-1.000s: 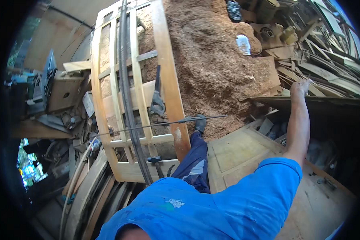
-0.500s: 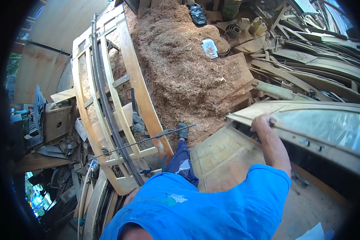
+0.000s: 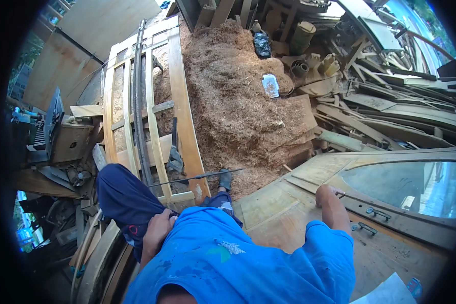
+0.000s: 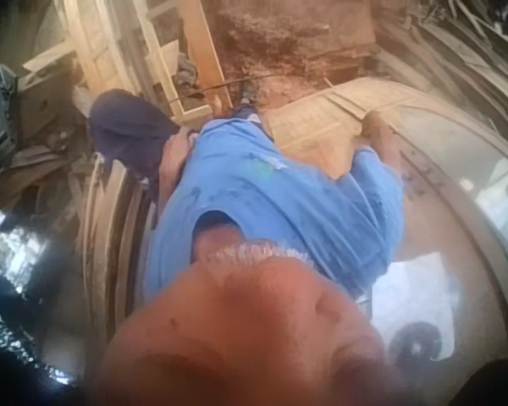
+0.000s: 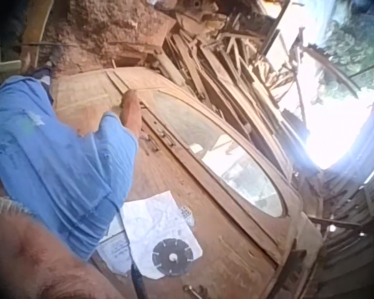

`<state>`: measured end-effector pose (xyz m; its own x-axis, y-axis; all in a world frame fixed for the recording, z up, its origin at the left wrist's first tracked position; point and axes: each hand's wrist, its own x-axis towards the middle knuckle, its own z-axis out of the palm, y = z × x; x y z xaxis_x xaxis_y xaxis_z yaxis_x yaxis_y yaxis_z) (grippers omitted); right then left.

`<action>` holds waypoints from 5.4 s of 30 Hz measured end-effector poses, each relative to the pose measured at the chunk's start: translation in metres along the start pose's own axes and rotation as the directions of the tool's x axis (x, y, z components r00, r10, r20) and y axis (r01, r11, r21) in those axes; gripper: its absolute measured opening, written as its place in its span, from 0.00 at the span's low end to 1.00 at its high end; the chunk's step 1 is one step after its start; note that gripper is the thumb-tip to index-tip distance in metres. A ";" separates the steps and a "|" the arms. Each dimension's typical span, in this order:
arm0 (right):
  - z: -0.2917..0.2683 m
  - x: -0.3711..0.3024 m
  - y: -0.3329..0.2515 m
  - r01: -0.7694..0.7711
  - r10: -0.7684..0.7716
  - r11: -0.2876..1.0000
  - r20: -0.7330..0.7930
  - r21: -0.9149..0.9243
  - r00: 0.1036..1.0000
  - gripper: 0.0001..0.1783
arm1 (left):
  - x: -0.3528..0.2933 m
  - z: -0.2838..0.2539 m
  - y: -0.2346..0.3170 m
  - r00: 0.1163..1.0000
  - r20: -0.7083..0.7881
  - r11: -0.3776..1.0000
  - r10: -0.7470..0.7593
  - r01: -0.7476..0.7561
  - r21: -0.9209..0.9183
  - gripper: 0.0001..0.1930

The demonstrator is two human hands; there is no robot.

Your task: The person assembles a wooden frame by using a hammer to tap wooden pieces into place and using a handsaw to trim a piece of wood.

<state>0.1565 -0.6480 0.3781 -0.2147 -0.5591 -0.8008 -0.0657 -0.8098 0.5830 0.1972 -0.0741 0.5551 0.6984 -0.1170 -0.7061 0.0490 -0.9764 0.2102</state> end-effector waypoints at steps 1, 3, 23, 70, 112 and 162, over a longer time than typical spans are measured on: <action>0.000 0.008 0.009 0.017 -0.017 1.000 0.031 -0.006 0.999 0.37 | 0.000 -0.010 0.012 0.994 -0.060 0.994 0.094 -0.097 -0.041 0.15; 0.002 0.011 0.016 -0.018 0.018 1.000 0.015 -0.016 1.000 0.32 | -0.004 -0.024 0.026 0.964 -0.115 0.964 0.241 -0.251 -0.091 0.15; -0.059 0.003 0.084 0.256 0.089 0.886 -0.684 0.386 0.724 0.24 | 0.303 0.036 0.027 0.880 0.014 0.857 0.475 -0.459 -0.236 0.21; -0.678 -0.020 -0.050 0.616 -0.817 0.414 -0.572 -0.670 -0.073 0.25 | 0.311 0.026 0.139 0.790 -0.040 0.329 -0.612 0.208 -0.921 0.19; -0.435 -0.303 -0.492 0.837 -0.996 0.005 0.068 -0.547 0.050 0.40 | 0.550 -0.024 -0.203 0.933 -0.119 0.632 -0.339 0.132 -0.764 0.09; -0.559 -0.388 -0.588 0.804 -0.623 0.453 -0.508 0.386 0.595 0.31 | 0.731 -0.132 -0.417 0.662 -0.386 0.759 -0.643 0.482 -0.438 0.42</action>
<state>0.8237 -0.0544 0.2698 0.4083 0.0820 -0.9092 -0.5783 -0.7474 -0.3271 0.7814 0.2716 0.0411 0.7062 0.6201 -0.3416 0.6863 -0.7181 0.1152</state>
